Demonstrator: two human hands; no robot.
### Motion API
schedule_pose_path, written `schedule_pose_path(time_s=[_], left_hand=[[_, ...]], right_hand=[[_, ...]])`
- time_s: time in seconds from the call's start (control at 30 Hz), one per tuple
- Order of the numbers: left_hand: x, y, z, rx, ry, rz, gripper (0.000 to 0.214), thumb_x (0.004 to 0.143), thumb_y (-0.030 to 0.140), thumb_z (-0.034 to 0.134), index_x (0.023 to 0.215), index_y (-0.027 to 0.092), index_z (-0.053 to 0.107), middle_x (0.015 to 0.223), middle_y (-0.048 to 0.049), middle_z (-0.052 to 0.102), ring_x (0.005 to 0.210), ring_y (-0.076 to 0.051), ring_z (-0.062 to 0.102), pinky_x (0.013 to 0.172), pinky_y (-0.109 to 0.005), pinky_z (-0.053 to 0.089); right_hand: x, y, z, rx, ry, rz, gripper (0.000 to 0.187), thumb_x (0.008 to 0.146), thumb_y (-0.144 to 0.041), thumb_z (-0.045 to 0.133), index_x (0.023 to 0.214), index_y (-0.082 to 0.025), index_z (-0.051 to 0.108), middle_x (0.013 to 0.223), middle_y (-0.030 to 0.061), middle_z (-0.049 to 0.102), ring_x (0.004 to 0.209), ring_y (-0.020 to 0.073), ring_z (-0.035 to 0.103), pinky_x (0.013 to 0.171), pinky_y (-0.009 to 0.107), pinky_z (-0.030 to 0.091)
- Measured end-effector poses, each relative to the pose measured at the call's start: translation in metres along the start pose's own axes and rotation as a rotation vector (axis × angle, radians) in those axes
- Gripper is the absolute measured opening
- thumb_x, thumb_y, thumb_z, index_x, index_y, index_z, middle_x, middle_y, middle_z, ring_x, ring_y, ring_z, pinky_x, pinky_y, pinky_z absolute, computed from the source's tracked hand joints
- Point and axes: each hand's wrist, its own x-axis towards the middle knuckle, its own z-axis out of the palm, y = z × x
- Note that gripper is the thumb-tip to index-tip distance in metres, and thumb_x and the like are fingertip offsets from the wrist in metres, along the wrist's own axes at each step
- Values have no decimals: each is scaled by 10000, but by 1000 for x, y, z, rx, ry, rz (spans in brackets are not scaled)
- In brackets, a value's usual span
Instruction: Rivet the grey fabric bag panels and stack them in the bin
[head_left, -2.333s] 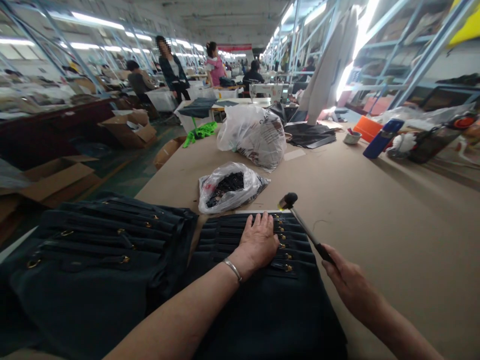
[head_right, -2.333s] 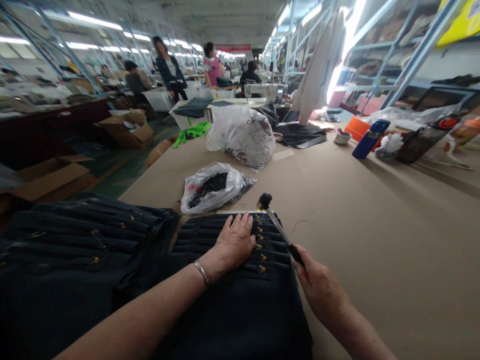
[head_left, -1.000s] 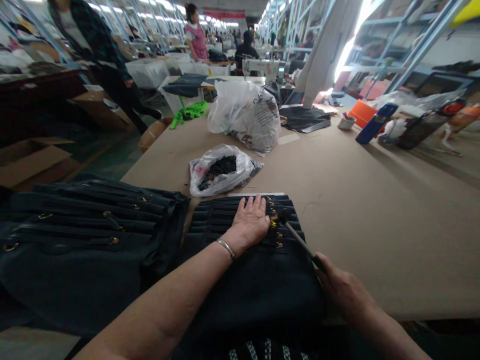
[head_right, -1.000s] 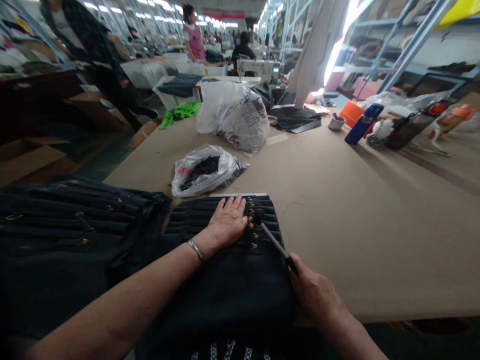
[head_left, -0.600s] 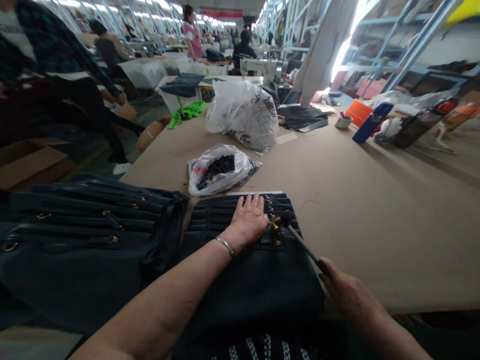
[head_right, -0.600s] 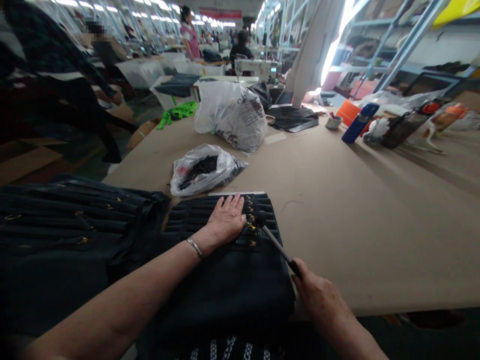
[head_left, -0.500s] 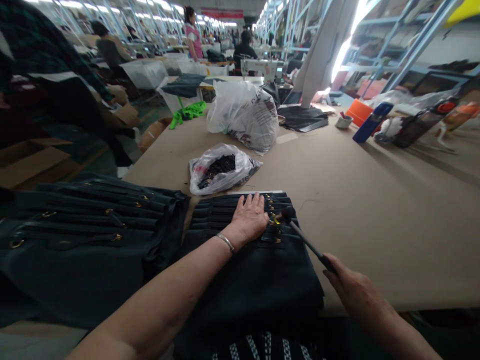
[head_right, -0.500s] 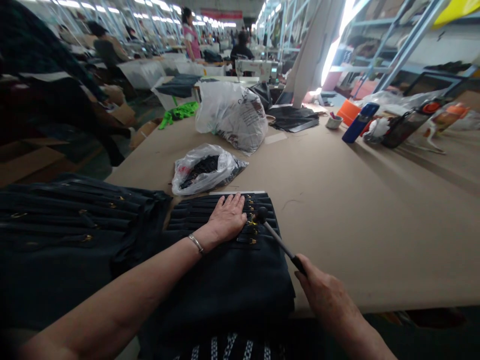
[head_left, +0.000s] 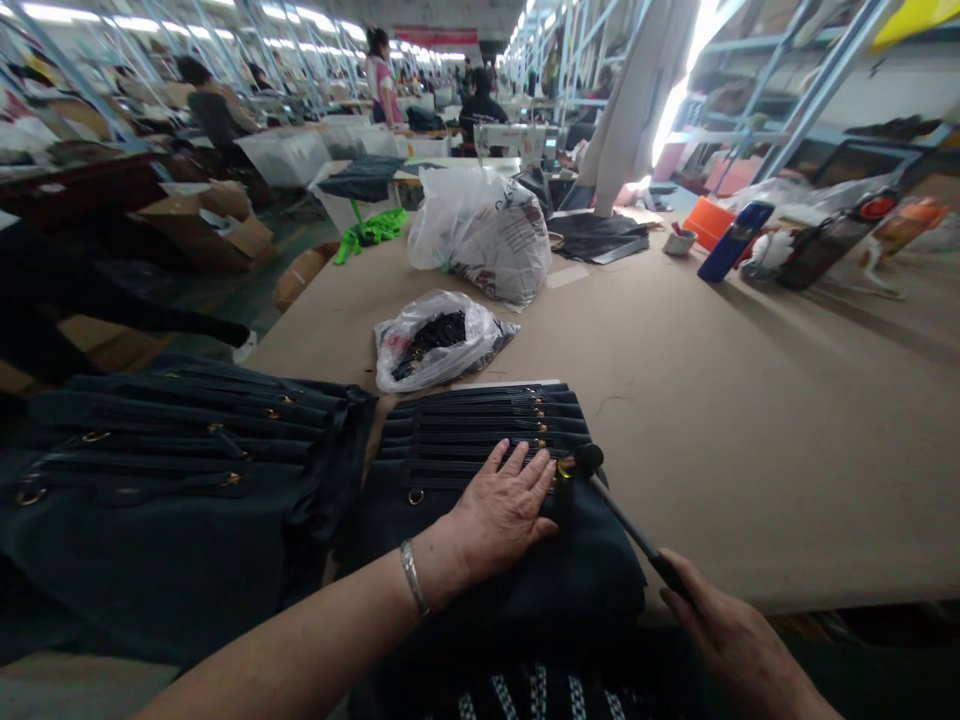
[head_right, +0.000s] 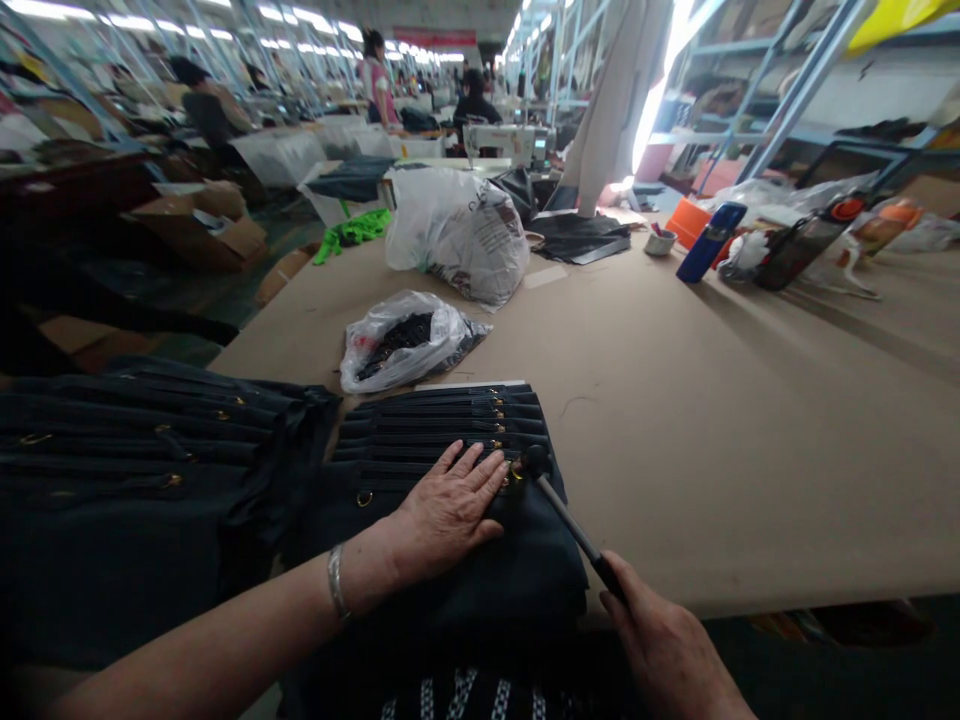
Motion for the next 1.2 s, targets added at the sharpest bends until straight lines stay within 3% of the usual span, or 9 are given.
schedule_pose_path(time_s=[0.13,0.33,0.53,0.67,0.73,0.9,1.07,1.13,1.2], left_hand=[[-7,-6,7,46,50,-37,655,924,548,275,1420,122,316,1492,-103,297,1378,-293,238,1138,-444,111],[-16,-5,20,36,74,-49,714,918,589,191,1442,109,254,1518,-124,204,1408,-268,154,1148,-425,39],[-17,-6,19,27,103,-56,724,921,585,173,1439,85,252,1507,-134,238,1406,-249,168,1149,-400,12],[-18,-6,20,24,124,-52,714,920,583,191,1428,91,284,1505,-129,253,1406,-262,161,1150,-413,19],[-18,-6,22,20,127,-54,709,919,580,212,1426,91,289,1505,-129,253,1406,-263,162,1152,-418,27],[-17,-5,20,-7,99,-60,702,913,568,280,1420,83,300,1499,-142,261,1402,-271,178,1154,-444,87],[-30,-3,-2,-94,93,-130,712,881,550,416,1431,117,287,1505,-143,247,1394,-303,196,1140,-483,188],[-47,-5,-14,-161,101,-170,675,867,492,488,1412,125,332,1497,-150,268,1388,-317,208,1127,-503,226],[-69,-7,-24,-282,121,-215,570,870,424,509,1361,148,423,1472,-142,328,1381,-312,232,1110,-512,263]], right_hand=[[1,-4,-5,0,0,-10,418,964,-420,283,1292,-230,460,888,41,700,762,203,680,583,264,507],[2,-18,-16,-5,191,-212,391,972,-330,337,1354,-246,337,976,47,690,834,167,678,620,200,520],[13,-26,-17,-181,113,-234,315,976,-321,311,1247,-241,451,772,15,688,596,191,667,454,240,470],[-1,-30,-24,-84,273,-280,323,974,-314,345,1285,-234,381,798,16,686,674,163,675,537,204,500],[-8,-28,-20,-86,277,-296,316,975,-306,330,1273,-214,383,836,37,696,714,172,682,550,205,507],[-8,-14,-9,-180,43,-181,313,977,-327,282,1221,-236,456,757,8,689,600,195,668,457,251,468],[18,12,-31,-223,247,-55,446,955,-483,293,1284,-226,449,915,59,695,731,239,677,551,307,507],[34,31,-42,-305,290,23,477,951,-490,271,1326,-242,431,1100,77,652,805,250,673,577,325,519],[52,48,-51,-390,286,67,471,953,-462,246,1334,-266,441,1158,71,620,788,233,667,574,323,521]])
